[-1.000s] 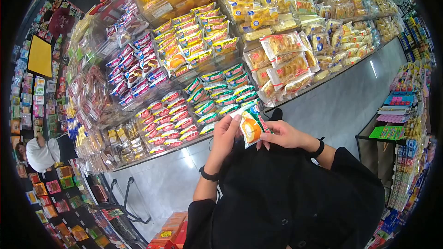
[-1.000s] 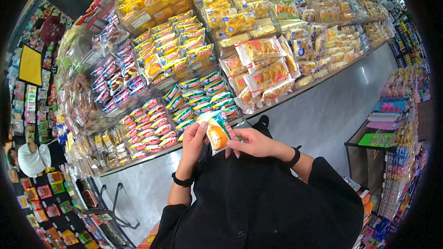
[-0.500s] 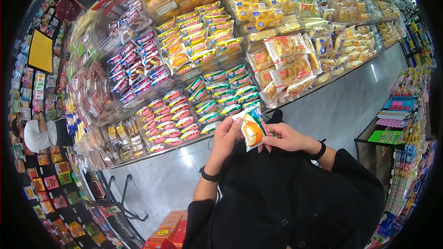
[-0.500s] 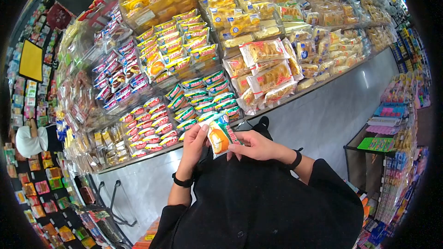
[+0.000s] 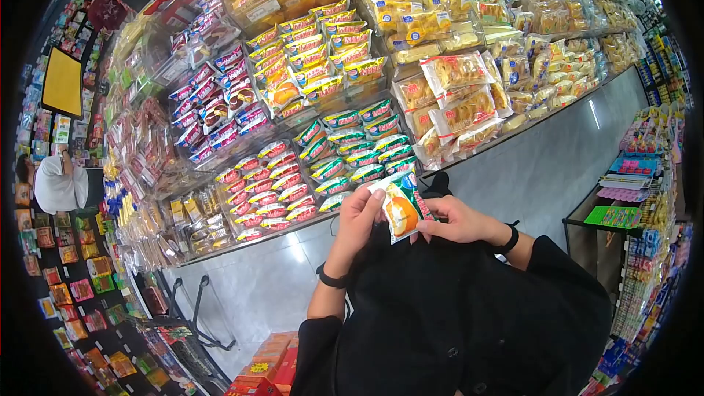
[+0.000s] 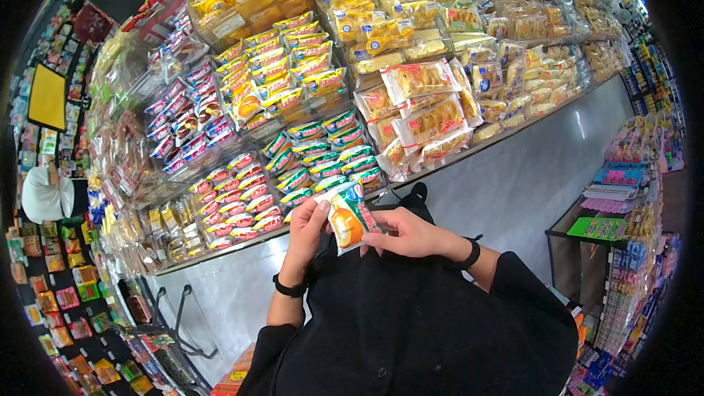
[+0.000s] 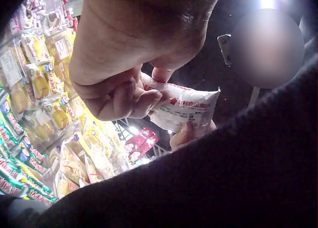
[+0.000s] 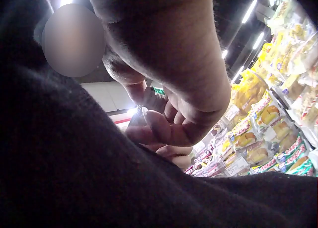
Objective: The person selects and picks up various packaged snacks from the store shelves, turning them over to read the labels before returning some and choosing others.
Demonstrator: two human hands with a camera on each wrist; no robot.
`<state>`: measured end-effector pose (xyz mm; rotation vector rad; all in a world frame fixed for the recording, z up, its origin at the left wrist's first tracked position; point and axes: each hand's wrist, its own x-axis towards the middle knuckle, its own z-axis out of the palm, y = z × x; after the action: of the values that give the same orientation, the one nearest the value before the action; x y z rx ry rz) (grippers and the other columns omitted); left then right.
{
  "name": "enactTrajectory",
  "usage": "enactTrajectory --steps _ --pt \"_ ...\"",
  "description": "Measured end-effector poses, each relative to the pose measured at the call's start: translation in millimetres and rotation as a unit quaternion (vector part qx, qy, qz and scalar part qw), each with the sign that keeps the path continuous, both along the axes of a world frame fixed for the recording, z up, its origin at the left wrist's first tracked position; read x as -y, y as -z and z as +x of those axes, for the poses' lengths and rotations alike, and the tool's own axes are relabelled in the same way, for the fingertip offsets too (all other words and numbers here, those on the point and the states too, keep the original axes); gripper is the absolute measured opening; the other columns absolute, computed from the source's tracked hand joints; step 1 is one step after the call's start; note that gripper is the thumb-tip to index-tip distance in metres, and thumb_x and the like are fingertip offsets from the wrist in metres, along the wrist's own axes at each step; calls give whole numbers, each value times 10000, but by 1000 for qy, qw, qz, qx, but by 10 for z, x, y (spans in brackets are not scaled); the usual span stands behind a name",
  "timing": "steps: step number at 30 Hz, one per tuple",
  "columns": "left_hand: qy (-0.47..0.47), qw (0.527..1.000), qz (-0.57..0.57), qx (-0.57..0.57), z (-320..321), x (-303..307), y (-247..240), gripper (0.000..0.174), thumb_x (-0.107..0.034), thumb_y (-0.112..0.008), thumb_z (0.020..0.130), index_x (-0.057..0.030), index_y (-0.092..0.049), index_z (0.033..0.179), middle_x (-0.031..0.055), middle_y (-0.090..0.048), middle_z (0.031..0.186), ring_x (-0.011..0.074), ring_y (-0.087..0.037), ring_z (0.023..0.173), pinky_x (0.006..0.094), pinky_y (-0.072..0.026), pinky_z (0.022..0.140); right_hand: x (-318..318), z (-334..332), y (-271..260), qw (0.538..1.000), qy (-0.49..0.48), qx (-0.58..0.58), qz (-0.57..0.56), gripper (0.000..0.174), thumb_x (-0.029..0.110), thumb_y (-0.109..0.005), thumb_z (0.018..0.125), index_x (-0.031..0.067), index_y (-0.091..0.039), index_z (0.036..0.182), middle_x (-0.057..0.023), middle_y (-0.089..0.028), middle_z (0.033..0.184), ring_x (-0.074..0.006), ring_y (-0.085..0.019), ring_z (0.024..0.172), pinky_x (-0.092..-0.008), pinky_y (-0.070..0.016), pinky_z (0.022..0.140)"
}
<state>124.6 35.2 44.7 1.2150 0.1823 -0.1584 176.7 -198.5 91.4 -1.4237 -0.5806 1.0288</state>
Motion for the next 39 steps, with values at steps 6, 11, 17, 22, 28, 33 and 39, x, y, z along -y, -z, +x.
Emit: enactTrajectory --steps 6,11,17,22,28,33,39 --pt "10 1000 3 9 -10 -2 13 267 -250 -592 1062 -25 -654 934 -38 -585 711 31 -526 624 220 -428 589 20 -7 -5 1000 -1 14 5 307 267 -597 1051 24 -633 1236 -26 -750 987 -76 -646 761 -243 -519 693" --pt "11 1000 -3 10 -24 5 -4 271 -259 -589 1063 -21 -654 953 -41 -581 711 30 -526 629 219 -428 589 27 -9 -18 1000 -6 25 1 294 265 -601 1048 23 -639 1210 -17 -753 984 -81 -647 746 -245 -519 685" --pt "50 998 28 37 -49 -76 10 253 -236 -602 1040 6 -668 1072 14 -642 816 72 -583 734 249 -481 698 105 35 -16 991 -17 115 -62 311 315 -655 1006 35 -666 1139 -76 -730 903 -142 -669 721 -292 -516 657" --pt "92 969 192 123 8 -324 -274 427 -242 -799 860 -36 -673 1211 64 -698 1118 198 -644 1069 345 -495 924 103 181 -280 920 -34 360 -152 285 253 -731 900 39 -663 1075 -153 -700 883 -360 -691 836 -437 -539 719" --pt "101 806 501 300 54 -217 -728 624 -284 -906 694 -81 -680 1239 66 -683 1224 271 -602 1193 422 -459 1012 -33 149 -153 826 -41 529 -193 322 204 -750 854 61 -647 1124 -97 -676 893 -287 -683 874 -402 -537 755" --pt "147 766 555 290 47 -105 -571 489 -164 -849 741 -89 -701 1201 68 -705 1170 278 -633 1098 416 -478 954 -188 195 -33 800 -60 565 -193 317 223 -737 875 39 -624 1107 -101 -670 878 -283 -687 858 -400 -539 746" --pt "40 750 599 276 245 -470 -279 363 -110 -797 775 -74 -689 1120 83 -707 1095 295 -649 1055 439 -480 885 -235 239 7 806 23 555 -204 342 282 -693 943 35 -626 1170 -125 -689 859 -308 -696 811 -417 -548 721"
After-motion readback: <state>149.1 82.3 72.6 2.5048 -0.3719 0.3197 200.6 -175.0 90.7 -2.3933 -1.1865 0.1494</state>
